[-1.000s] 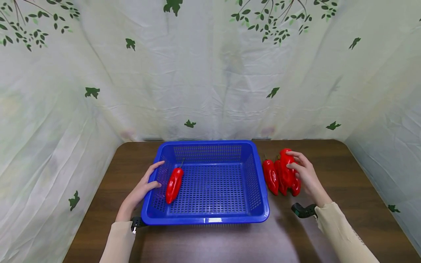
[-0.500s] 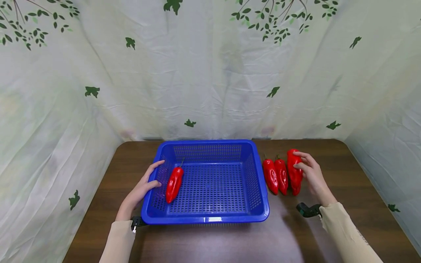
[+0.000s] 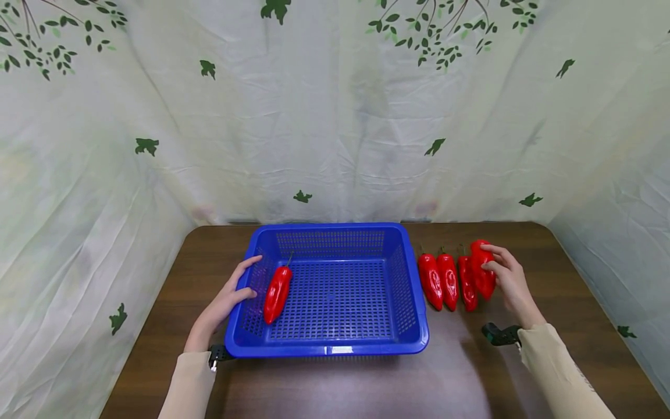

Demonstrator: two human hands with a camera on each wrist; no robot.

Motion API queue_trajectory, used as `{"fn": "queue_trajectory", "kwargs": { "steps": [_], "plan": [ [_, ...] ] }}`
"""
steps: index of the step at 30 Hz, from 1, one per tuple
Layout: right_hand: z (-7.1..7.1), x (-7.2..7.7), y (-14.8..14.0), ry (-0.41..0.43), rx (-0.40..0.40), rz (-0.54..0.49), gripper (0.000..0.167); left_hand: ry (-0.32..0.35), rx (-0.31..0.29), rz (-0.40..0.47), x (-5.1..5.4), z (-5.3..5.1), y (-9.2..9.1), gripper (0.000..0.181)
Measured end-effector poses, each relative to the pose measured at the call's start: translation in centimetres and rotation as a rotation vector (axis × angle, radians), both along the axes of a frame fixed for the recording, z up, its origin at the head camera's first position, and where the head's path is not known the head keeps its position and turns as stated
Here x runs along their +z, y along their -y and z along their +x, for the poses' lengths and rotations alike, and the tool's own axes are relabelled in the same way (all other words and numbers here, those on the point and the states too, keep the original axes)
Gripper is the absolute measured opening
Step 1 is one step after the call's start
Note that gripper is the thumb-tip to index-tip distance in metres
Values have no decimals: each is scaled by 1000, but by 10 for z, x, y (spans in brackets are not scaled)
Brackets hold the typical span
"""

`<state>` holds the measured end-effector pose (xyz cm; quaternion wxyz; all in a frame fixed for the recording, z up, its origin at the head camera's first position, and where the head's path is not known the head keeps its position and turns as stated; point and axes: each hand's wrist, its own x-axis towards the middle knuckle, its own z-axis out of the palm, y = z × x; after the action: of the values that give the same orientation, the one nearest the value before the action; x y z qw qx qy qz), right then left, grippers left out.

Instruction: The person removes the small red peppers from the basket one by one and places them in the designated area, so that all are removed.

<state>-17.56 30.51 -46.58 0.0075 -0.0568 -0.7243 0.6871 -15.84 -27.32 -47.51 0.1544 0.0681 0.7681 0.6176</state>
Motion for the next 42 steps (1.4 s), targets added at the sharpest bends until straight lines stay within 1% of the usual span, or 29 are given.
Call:
{"fn": "queue_trajectory", "kwargs": {
  "steps": [6,9,13,18,23,27,33,38,42],
  "plan": [
    [0,-7,-9,13,-21,-24,34,-4,-3,11,0,0,-1,70],
    [-1,-9,-12,33,-31,-10,34,-3,-2,12,0,0,-1,70],
    [-1,-13,-14,54,-40,53,35,-1,1,7,0,0,0,70],
    [-1,-18,-15,53,-50,162,38,-2,0,6,0,0,-1,70],
    [-1,-23,-15,55,-54,242,42,-3,2,7,0,0,0,70],
    [-2,-26,-17,90,-46,289,45,-5,3,6,-1,0,0,70],
    [-3,-31,-16,155,-7,326,49,-3,2,14,-1,1,0,70],
    [-3,-33,-16,147,16,325,50,1,5,10,-1,0,0,70],
    [-3,-33,-16,136,-2,330,48,0,0,12,0,0,0,70]
  ]
}}
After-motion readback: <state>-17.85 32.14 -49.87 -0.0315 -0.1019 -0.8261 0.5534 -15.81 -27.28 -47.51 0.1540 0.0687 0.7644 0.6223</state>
